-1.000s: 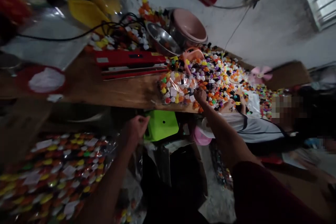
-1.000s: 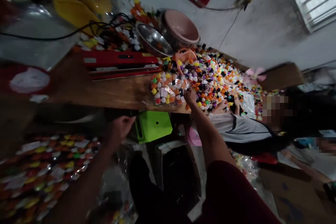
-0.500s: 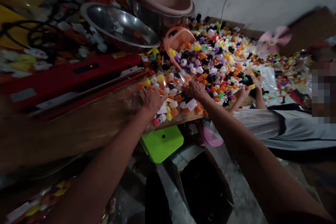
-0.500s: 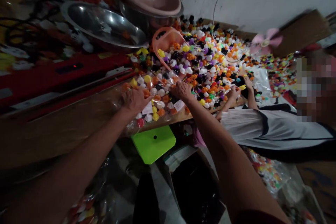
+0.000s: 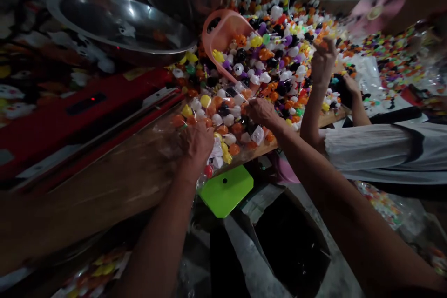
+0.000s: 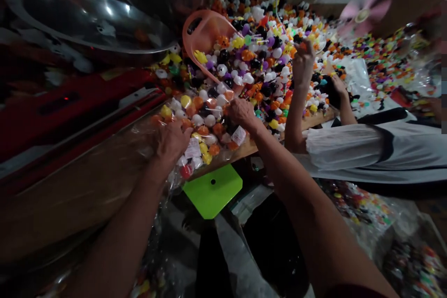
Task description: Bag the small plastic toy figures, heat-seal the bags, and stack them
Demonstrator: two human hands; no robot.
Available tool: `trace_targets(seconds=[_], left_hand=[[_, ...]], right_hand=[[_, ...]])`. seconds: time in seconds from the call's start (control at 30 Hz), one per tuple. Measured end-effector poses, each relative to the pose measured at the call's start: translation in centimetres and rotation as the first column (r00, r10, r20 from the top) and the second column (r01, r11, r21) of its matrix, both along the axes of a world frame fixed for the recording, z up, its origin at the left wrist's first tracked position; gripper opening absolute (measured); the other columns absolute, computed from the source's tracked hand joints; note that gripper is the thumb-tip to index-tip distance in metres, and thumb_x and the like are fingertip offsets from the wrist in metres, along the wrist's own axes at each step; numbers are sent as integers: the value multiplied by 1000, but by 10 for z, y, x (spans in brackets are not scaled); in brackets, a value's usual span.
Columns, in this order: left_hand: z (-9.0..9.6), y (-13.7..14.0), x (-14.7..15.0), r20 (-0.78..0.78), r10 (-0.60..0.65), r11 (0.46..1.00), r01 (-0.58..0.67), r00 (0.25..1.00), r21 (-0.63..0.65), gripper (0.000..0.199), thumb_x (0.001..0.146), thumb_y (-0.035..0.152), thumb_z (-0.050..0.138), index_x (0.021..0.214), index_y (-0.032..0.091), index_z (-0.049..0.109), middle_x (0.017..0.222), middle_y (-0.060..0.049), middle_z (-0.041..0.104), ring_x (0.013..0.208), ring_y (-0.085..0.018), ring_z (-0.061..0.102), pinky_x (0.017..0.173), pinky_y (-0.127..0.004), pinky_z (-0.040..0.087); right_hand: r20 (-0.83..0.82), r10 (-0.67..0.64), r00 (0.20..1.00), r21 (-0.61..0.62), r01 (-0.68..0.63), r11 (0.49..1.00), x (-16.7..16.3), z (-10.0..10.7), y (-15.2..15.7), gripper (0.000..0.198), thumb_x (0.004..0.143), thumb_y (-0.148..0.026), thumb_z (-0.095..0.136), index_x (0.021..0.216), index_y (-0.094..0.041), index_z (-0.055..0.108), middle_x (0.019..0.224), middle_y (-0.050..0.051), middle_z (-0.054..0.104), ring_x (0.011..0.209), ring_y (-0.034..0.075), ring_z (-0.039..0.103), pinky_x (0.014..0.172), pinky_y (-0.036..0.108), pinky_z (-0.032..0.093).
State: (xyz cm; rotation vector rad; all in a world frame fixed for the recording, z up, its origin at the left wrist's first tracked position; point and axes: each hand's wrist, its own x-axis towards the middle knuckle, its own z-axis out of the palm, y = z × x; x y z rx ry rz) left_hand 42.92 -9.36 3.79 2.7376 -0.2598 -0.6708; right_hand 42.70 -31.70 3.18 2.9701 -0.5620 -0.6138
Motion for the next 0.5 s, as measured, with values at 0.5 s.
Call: trace_targets(seconds=[0.5], left_hand=[[25, 101, -103, 26, -78, 833, 79, 997, -548, 40, 112, 35, 41, 98, 20, 75, 86, -9, 77, 78, -19, 69, 70, -28, 44]], right_hand=[[294, 118, 949, 324, -215, 921, -80, 81, 33, 61, 87, -83, 39, 62, -27, 43, 59, 9, 48, 56, 19, 46, 62, 38, 39]])
